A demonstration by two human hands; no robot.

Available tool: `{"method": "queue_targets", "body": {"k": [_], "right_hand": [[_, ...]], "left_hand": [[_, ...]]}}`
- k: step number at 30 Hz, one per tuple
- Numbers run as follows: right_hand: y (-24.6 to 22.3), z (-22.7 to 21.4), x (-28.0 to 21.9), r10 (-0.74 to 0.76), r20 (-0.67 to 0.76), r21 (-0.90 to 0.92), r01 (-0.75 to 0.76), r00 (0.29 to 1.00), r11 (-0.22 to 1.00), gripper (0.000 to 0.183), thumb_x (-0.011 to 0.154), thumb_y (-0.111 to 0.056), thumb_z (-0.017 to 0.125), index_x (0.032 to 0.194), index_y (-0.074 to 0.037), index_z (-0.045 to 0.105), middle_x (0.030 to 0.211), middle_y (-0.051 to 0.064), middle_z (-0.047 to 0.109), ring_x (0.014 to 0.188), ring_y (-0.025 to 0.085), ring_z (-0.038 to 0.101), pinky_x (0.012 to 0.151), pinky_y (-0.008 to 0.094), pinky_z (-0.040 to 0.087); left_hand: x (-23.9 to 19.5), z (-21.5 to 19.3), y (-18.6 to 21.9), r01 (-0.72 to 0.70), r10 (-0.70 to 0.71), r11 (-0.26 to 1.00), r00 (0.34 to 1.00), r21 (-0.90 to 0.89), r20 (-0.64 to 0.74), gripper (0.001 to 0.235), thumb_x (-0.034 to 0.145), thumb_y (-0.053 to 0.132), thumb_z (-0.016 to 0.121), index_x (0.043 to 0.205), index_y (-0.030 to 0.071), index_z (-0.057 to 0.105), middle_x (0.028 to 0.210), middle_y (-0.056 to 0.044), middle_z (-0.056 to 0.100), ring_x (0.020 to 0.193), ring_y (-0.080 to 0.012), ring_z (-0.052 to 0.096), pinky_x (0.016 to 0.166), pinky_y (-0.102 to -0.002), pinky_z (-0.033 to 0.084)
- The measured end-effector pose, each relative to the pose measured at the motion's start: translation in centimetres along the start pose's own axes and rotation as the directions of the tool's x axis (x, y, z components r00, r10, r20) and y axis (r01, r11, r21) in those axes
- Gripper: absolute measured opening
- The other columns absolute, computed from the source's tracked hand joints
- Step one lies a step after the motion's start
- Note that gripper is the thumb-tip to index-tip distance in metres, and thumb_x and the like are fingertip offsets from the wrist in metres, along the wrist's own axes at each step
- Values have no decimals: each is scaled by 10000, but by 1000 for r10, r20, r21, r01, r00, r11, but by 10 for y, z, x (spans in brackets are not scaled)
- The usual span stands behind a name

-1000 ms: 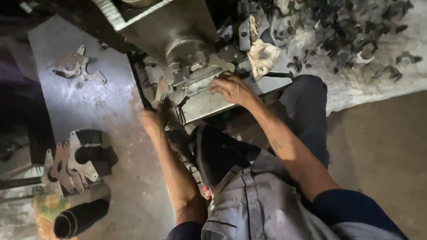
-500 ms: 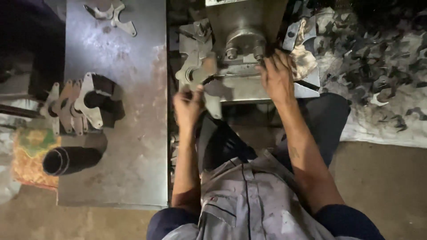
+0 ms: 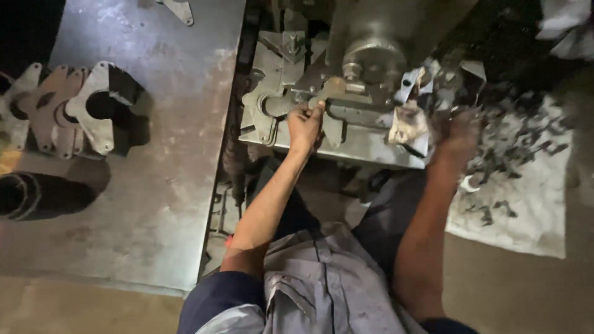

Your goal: Operate a metal press machine to shape and punch metal components for fabrication.

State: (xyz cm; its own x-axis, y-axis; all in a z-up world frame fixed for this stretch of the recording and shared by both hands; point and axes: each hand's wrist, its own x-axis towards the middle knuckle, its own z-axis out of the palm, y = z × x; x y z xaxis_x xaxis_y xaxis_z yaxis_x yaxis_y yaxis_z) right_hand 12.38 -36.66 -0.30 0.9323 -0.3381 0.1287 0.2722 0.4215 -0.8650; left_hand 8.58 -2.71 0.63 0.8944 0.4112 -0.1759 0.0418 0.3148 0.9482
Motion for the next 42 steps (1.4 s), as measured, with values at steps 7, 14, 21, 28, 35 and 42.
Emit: {"method": "queue_targets", "body": {"k": [7, 14, 21, 28, 35, 42], "right_hand": [[16, 143, -129, 508, 323, -425, -358, 798, 832, 325, 1017, -342, 589, 1069, -34, 680, 924, 188, 765, 737, 238, 766, 648, 338, 643], [64, 158, -133, 517, 242, -314, -438, 821, 842, 258, 1010, -237, 679, 926, 4, 642, 719, 199, 717, 470, 197, 628, 386, 298, 467], [57, 163, -133, 461, 269, -325, -370, 846, 870, 234, 1001, -193, 685, 906, 20, 692, 702, 187, 709, 439, 180, 615, 357, 284, 449], [54, 167, -130, 495, 242, -290, -424, 835, 858, 234, 977, -191, 697, 906, 30, 666, 701, 196, 708, 451, 189, 630, 349, 289, 450], [-35, 172, -128, 606, 391, -76, -632, 693, 771, 430, 966, -413, 614, 988, 10, 693, 748, 151, 747, 499, 182, 683, 382, 269, 486], [23, 123, -114, 349, 326, -249, -276, 879, 928, 370, 1069, -310, 643, 1154, 45, 701, 861, 127, 739, 654, 169, 680, 533, 281, 518]], "left_hand": [[18, -5, -27, -188, 205, 966, 975, 177, -84, 428, 932, 241, 781, 639, 79, 515, 558, 57, 453, 511, -49, 365, 442, -286, 280], [18, -7, -16, -240, 298, 891, 950, 386, -95, 450, 898, 323, 789, 665, 13, 560, 539, -42, 500, 513, -134, 456, 487, -357, 406], [-61, -37, 21, -254, 263, 831, 963, 495, 53, 426, 968, 337, 739, 782, -28, 625, 627, -167, 542, 584, -213, 475, 563, -379, 446], [-128, -57, -24, -337, 276, 795, 941, 504, 193, 173, 973, 156, 699, 965, -1, 625, 780, -191, 642, 662, -337, 650, 629, -392, 524], [-105, -38, 6, -626, 587, 486, 751, 610, 303, 451, 958, 158, 703, 1343, 40, 501, 1285, -283, 538, 1027, -489, 662, 753, -483, 580], [-18, 1, 25, -718, 631, 302, 644, 628, 432, 548, 935, 196, 734, 1414, 83, 494, 1443, -346, 428, 984, -514, 627, 725, -519, 576]]}}
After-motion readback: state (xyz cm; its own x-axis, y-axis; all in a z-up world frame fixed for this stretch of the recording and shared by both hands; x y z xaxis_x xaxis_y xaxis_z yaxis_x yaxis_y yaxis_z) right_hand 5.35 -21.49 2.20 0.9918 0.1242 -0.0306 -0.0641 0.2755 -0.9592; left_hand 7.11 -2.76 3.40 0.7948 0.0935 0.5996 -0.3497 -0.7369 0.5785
